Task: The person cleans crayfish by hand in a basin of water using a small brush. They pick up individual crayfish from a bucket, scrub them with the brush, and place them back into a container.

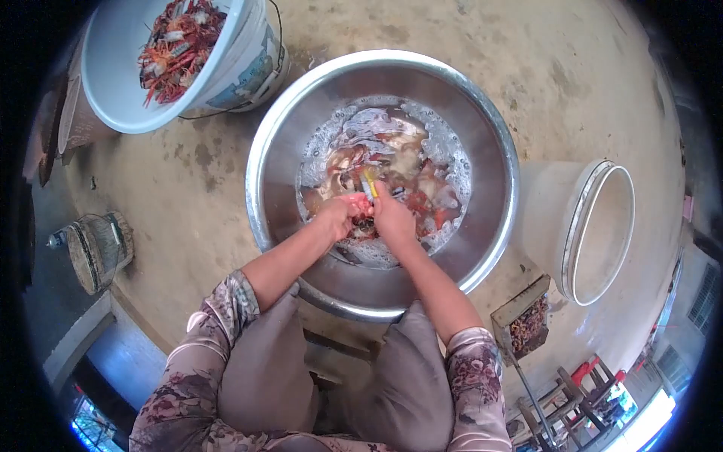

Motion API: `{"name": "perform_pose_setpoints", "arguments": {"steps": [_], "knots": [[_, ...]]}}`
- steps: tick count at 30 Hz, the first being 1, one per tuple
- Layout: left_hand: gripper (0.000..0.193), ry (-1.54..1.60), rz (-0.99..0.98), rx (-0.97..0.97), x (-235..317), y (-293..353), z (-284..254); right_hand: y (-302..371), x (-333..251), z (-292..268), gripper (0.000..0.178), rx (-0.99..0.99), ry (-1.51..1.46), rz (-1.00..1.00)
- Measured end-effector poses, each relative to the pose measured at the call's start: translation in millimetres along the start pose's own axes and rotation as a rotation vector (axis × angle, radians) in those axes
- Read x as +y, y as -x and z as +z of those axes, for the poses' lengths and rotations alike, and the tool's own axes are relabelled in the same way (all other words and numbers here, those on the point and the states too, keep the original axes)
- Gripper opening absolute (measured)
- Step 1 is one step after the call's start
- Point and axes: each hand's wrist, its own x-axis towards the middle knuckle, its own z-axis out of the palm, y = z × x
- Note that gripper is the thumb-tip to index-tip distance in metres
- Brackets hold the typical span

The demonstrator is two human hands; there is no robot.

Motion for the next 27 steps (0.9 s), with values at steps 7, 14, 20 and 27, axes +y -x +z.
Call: {"name": "perform_pose_setpoints", "arguments": {"steps": [7,14,20,27], "knots": [[0.036,0.048,-0.127,-0.134,35.8,43.2,22.5,4.6,10.0,-20.5,0.056,0.015,-1.223,0.045],[0.034,-0.124,0.014,-0.299,51.1,51.7,23.7,13.0,16.0,-27.2,0.060,-0.056,-1.444,0.061],[0.045,0.437,-0.137,-0.371,23.4,30.6,22.0,24.8,6.2,-2.7,0.042,0.127,-1.559,0.134],[0.031,0.444,0.172,-0.236,23.0,20.6,24.5,39.9,1.1,-0.4,0.040,-0.087,-1.496,0.234]]}}
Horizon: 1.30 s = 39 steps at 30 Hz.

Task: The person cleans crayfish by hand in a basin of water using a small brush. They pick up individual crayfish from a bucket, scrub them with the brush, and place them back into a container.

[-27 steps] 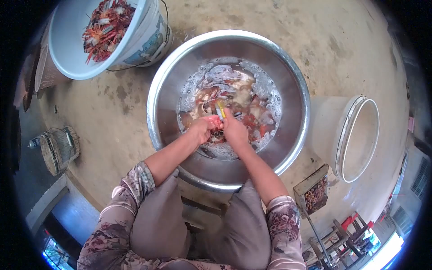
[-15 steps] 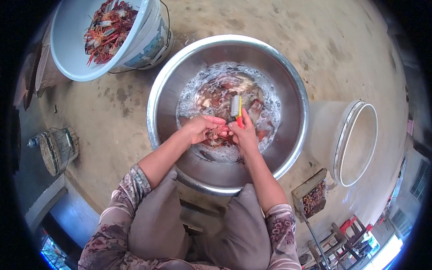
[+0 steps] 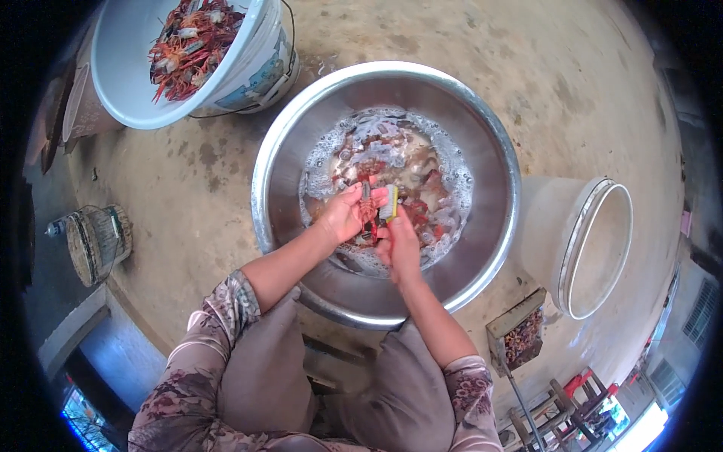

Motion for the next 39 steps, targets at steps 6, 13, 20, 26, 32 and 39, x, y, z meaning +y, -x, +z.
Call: {"name": "perform_pose_setpoints", "arguments": {"steps": [6,13,20,26,32,39], "knots": [[0.028,0.012,-0.086,0.380,-2.7,-7.5,-2.2,-28.3,6.6,-42.0,0.035,0.148,0.682,-0.341],[0.034,-0.139,0.004,0.420,-24.9,3.3,-2.9,-8.2,-7.5,16.7,0.037,0.066,1.252,-0.429],[0.032,-0.317,-0.029,0.488,-30.0,5.9,-20.7,-3.5,7.1,12.8,0.037,0.045,1.336,-0.435],[0.027,-0.310,0.051,0.562,-6.2,-2.1,5.2,0.7,15.2,-3.7,0.037,-0.017,1.209,-0.746],[0.027,-0.421,-0.001,0.393,-16.2,-2.9,-4.7,-12.0,-1.7,8.1,0.036,0.073,1.219,-0.460],[0.027,-0.470,-0.051,0.431,-24.3,-7.4,-14.2,-45.1,2.4,-7.3,0.036,0.069,1.135,-0.388]]}}
